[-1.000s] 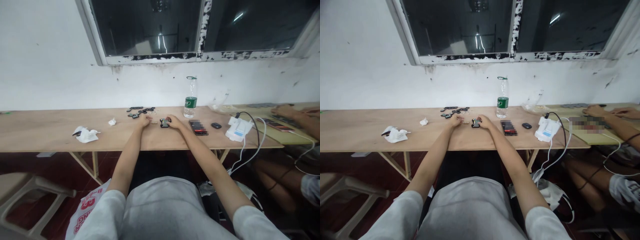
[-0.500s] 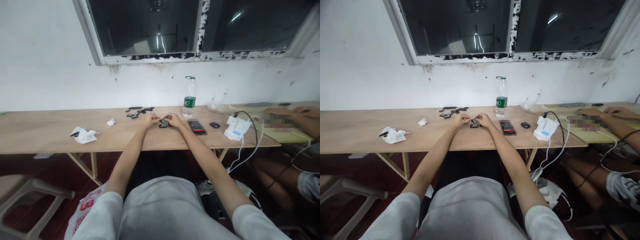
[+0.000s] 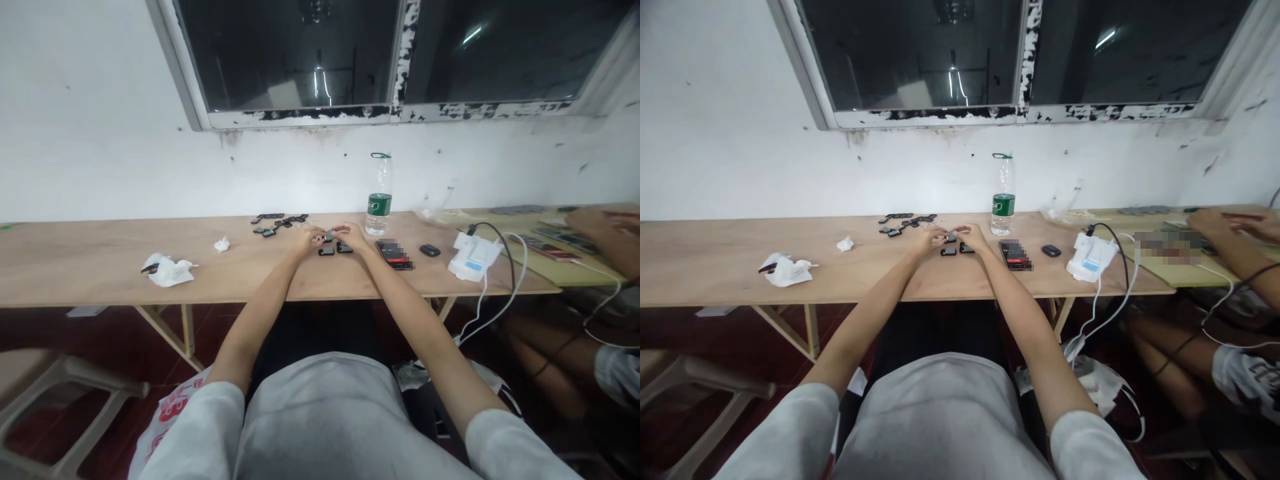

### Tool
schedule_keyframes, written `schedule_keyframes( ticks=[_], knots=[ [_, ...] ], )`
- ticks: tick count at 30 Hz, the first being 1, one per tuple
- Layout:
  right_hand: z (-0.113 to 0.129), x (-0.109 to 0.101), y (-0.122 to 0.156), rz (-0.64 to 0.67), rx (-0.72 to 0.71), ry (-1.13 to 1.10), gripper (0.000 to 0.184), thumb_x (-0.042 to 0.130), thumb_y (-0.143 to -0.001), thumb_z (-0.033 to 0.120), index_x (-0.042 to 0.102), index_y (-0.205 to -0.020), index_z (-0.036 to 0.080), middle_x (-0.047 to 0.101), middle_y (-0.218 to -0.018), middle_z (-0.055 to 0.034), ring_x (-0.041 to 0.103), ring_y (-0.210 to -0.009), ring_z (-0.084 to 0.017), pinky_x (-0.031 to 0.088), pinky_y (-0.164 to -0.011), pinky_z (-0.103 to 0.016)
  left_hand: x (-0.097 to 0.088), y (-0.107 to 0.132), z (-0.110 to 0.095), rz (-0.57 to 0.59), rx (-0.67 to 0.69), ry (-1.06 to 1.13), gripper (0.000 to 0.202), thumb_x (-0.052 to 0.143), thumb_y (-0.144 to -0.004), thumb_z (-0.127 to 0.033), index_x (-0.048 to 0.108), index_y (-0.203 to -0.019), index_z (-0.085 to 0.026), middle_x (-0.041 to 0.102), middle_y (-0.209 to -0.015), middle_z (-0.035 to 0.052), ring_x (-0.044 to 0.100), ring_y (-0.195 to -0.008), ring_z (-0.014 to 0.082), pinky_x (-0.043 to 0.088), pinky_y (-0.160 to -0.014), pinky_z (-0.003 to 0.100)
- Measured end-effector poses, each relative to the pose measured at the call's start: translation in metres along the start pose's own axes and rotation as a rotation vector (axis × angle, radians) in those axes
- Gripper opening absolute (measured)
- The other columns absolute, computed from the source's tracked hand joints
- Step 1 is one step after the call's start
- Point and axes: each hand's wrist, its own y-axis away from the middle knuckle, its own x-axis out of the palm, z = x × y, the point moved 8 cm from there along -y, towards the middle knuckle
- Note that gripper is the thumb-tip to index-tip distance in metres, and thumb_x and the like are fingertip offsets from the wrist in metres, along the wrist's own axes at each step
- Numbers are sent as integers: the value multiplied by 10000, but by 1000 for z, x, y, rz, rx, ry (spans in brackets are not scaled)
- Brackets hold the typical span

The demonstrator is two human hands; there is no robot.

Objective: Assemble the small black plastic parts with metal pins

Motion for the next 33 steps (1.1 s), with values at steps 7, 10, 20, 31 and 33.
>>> schedule_keyframes(
  ticks=[7,10,20,31,33],
  knots=[
    [0,-3,3,4,55,-38,339,975,-684,359,824,-922,172,845,-1018,-112,782,-940,-272,660,-901,-410,-1,0,-6,3,76,7,149,744,-985,-265,868,-1050,-213,842,-1165,118,809,-1034,252,672,-922,368],
    [0,-5,4,-18,97,-67,304,959,-708,310,817,-937,171,843,-1026,-104,782,-940,-258,664,-901,-397,-2,-1,-10,-15,63,12,150,738,-994,-267,868,-1039,-208,838,-1183,127,806,-1063,264,650,-1009,405],
    [0,-5,8,-71,205,-86,179,915,-780,180,776,-891,174,835,-965,-84,793,-949,-239,677,-918,-379,-1,-2,-13,0,-60,53,183,702,-1014,-310,870,-1026,-238,842,-1206,121,791,-1148,272,609,-1086,404],
    [-4,-4,7,-79,191,-71,245,946,-752,256,763,-894,176,825,-905,-72,789,-898,-241,677,-909,-400,-3,1,-6,-13,-204,187,174,777,-977,-286,861,-1100,-196,842,-1219,127,804,-1073,268,654,-973,387],
    [-3,-1,6,-86,162,-48,246,938,-766,292,767,-903,179,834,-934,-80,792,-910,-250,675,-919,-412,-11,4,2,-94,-305,229,185,756,-995,-278,860,-1104,-170,856,-1161,123,811,-1017,268,659,-959,389]
  ],
)
